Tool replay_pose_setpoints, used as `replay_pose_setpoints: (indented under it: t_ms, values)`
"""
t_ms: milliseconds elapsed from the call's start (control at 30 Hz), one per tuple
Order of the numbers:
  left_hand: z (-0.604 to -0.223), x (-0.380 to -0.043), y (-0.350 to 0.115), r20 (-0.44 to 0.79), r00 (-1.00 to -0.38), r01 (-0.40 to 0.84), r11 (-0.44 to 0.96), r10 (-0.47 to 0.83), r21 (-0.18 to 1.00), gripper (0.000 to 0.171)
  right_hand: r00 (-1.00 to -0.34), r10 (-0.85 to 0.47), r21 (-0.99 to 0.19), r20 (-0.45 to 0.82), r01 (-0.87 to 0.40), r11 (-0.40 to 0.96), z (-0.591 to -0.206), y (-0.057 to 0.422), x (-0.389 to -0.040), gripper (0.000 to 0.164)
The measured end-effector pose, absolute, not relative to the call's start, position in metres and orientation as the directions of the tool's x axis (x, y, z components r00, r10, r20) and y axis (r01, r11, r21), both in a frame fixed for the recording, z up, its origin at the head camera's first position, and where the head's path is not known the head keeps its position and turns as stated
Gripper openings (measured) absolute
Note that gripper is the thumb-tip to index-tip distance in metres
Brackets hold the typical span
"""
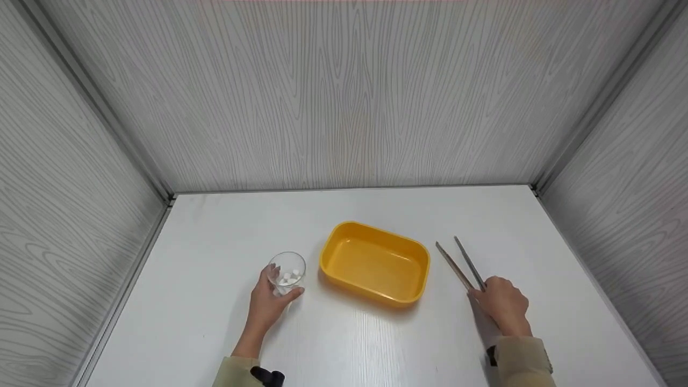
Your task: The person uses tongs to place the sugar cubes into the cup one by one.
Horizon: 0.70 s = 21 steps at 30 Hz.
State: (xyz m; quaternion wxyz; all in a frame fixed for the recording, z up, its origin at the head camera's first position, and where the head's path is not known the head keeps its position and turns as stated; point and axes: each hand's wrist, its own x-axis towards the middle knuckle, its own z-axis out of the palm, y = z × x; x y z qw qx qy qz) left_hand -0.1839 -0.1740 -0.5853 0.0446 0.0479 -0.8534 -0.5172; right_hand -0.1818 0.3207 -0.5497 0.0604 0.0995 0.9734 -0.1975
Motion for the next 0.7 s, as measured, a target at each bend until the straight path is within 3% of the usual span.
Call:
replay_pose_setpoints:
  t_ms: [467,700]
  values:
    - [-0.5858,-0.1823,-0.1756,0.014,-0.991,-0.049,0.459,-0.133,0.887,0.104,-0.968,0.166,-0.374,-0.186,0.226,0.899,-0.5491,0.3202,-0.1843,0.035]
    - [-0.5844,-0.181,-0.18,-0.017,-0.995,-0.059,0.426,-0.101,0.903,0.108,-0.962,0.125,-0.353,-0.243,0.207,0.912,-0.544,0.3257,-0.1854,0.064]
